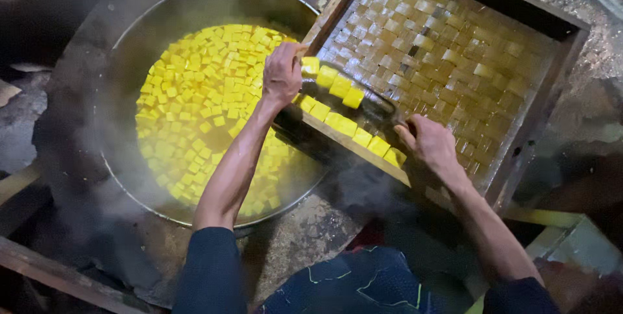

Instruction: The person uses a slotted skimmer to scoop fried yellow tofu cubes out of a large hot-oil vat and transfers them into a woven bamboo draining tray, occasionally steadying the tray by hand and rearranging the tofu pieces as they accumulate.

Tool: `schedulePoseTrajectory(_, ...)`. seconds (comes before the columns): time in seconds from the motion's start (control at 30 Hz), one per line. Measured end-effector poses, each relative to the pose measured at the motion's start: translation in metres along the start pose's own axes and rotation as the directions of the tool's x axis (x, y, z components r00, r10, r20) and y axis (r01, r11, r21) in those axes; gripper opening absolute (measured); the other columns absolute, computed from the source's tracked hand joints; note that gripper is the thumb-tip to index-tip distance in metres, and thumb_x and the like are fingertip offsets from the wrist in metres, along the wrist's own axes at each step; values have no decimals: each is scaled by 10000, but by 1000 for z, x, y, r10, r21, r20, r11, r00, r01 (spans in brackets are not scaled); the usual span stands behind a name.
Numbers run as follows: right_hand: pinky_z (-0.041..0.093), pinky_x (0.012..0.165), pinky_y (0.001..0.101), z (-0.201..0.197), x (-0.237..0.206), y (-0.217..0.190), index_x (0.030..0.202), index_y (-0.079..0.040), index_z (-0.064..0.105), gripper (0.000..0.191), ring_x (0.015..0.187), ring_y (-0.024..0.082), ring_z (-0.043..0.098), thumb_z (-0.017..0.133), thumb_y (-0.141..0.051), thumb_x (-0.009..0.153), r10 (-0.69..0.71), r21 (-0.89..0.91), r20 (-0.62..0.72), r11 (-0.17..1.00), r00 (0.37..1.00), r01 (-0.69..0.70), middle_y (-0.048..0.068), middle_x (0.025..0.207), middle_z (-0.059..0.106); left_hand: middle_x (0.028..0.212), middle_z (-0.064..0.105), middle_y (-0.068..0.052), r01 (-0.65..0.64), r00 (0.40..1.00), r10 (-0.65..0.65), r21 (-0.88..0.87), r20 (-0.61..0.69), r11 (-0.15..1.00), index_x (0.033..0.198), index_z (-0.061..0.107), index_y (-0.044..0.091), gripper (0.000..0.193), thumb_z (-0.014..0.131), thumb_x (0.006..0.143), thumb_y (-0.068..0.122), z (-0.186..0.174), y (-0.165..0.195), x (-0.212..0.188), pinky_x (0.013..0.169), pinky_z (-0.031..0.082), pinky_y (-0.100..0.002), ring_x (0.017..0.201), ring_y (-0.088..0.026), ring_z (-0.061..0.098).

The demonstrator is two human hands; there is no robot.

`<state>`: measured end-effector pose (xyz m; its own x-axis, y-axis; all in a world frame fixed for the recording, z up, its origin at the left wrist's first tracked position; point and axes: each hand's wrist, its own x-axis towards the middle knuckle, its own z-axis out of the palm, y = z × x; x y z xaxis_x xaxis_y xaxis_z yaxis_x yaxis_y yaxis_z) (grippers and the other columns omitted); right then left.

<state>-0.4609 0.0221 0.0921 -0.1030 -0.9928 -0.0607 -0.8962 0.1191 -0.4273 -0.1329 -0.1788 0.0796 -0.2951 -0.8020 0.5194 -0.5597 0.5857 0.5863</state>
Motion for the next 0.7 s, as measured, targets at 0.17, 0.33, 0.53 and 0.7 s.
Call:
schedulePoseTrajectory(0.17, 534, 583, 452, 12, -12, 7, 1008, -76, 662, 342, 705, 312, 685, 680, -416, 984, -136, -157, -211, 982, 968, 104, 130, 893, 703, 1172, 681, -164, -200, 974, 197, 20, 115, 980, 1208, 638, 54, 380, 553, 845, -20, 22, -15, 8, 1006, 462, -490, 1149, -363, 629)
schedulePoseTrajectory(0.33, 538, 563, 411, 13, -29, -6, 1019, -75, 656, 311, 673, 278, 668, 658, -385, 999, -159, -175, -198, 977, 967, 124, 111, 877, 684, 1139, 662, -177, -195, 908, 91, 219, 410, 956, 1481, 477, 13, 743, 524, 746, -78, 36, -22, 3, 1112, 285, -623, 1165, -369, 592)
schedulePoseTrajectory(0.53, 519, 541, 413, 9, -35, -20, 987, -87, 649, 265, 687, 265, 659, 641, -352, 992, -189, -202, -224, 969, 956, 144, 92, 864, 665, 1207, 669, -141, -222, 908, 131, 193, 398, 956, 1450, 532, 131, 653, 535, 821, -45, 18, -24, -12, 1167, 282, -618, 1230, -341, 597)
schedulePoseTrajectory(0.7, 518, 610, 410, 6, -34, -34, 1008, -103, 666, 233, 737, 278, 656, 646, -335, 1021, -241, -155, -193, 965, 951, 213, 88, 878, 659, 1227, 680, -154, -192, 957, 163, 105, 239, 976, 1266, 621, 107, 429, 607, 844, 31, -5, -7, -7, 1136, 313, -608, 1203, -348, 610)
